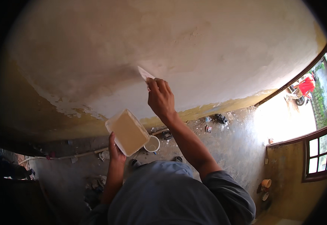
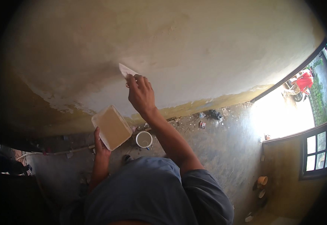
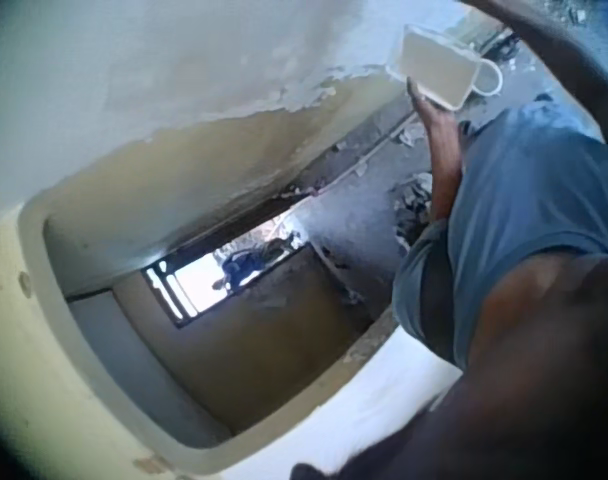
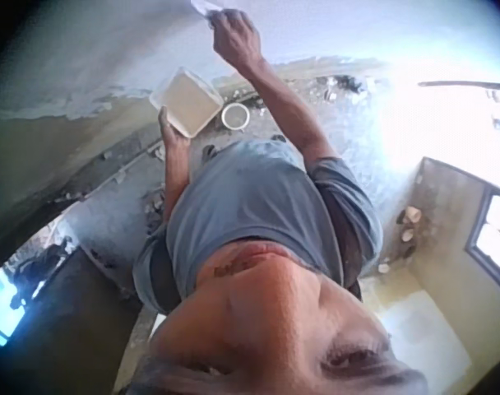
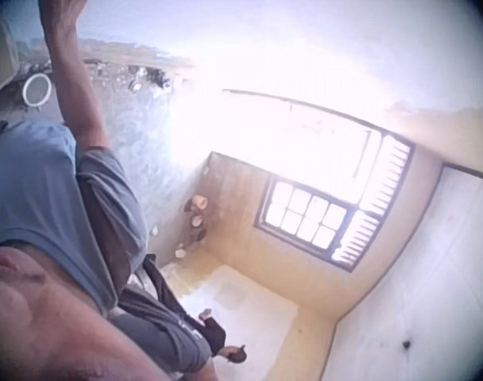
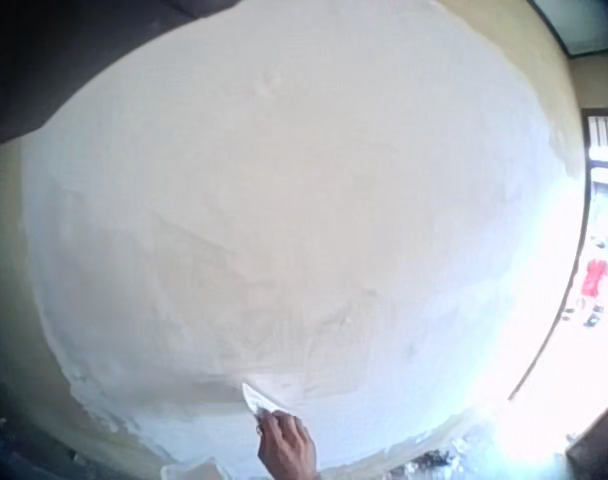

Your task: The person applies plaster to a wall using a putty knife and a plastic tray.

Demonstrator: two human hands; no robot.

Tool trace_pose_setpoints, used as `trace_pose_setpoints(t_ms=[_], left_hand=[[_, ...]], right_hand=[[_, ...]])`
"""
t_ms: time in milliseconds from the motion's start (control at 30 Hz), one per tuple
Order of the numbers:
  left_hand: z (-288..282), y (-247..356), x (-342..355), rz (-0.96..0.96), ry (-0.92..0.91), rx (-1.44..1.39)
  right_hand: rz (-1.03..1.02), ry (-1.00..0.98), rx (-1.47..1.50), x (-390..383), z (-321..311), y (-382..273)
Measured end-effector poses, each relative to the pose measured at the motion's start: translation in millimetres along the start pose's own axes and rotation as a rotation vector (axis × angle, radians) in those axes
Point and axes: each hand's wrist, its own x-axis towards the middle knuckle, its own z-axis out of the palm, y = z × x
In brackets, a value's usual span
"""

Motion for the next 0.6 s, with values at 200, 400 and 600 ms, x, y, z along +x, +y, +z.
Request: trace_pose_setpoints(t_ms=[200,400,600], left_hand=[[-1.7,2.2,4.4,-0.027,0.021,0.032],[-10.3,6.0,8.6,-0.056,0.020,0.028],[-8.4,6.0,10.3,-0.055,0.016,0.041]], right_hand=[[0.445,0.199,-0.267,30.0,-33.9,84.7],[-0.015,-0.246,-0.056,-66.8,26.2,38.4],[0.699,0.274,-0.162,10.3,-46.4,118.4]])
